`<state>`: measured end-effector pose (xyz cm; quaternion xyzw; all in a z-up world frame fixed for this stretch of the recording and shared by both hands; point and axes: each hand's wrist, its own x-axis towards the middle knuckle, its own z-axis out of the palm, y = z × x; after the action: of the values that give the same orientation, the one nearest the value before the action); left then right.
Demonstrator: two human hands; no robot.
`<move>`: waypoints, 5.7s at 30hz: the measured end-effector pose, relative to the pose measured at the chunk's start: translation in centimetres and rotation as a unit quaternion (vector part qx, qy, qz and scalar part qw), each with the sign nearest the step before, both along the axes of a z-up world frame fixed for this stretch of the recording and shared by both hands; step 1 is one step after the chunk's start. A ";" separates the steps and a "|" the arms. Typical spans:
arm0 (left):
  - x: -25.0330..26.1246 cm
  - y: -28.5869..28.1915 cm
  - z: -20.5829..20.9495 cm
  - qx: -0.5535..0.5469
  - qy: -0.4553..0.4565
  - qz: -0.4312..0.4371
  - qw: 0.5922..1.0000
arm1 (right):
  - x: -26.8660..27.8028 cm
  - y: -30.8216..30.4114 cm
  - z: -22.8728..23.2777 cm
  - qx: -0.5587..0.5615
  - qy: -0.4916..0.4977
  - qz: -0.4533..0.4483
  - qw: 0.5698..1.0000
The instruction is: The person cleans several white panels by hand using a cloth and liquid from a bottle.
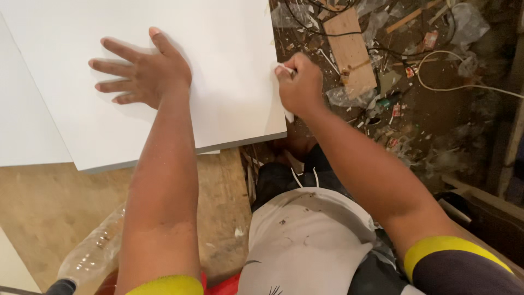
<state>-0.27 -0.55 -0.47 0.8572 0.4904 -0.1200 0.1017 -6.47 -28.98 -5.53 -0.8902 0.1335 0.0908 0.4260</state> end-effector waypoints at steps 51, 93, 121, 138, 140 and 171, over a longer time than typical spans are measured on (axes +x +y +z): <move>-0.5 -1.0 0.3 -0.010 0.030 0.003 0.999 | 1.5 -1.1 -2.4 -0.017 0.016 -0.012 1.000; 0.1 -1.6 2.9 -0.057 0.053 0.006 0.997 | 2.0 -3.0 -4.4 -0.127 -0.378 0.251 0.882; -0.1 -1.7 1.7 -0.041 0.037 0.009 0.998 | 8.9 -1.4 -4.1 -0.069 -0.363 0.181 0.911; -0.1 -1.6 1.4 -0.039 0.033 0.010 0.999 | 12.0 -1.0 -4.6 -0.097 -0.364 0.177 0.909; -0.4 -1.5 1.4 -0.044 0.032 0.011 0.998 | 9.1 -1.5 -4.6 -0.094 -0.352 0.191 0.911; -0.1 -1.7 1.3 -0.062 0.009 0.014 0.998 | 9.1 -2.3 -5.5 -0.072 -0.276 0.177 0.942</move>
<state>-0.37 -2.25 0.86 0.8412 0.4948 -0.1566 0.1519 2.64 -31.26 -11.00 -0.9178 -0.1433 -0.0946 0.3580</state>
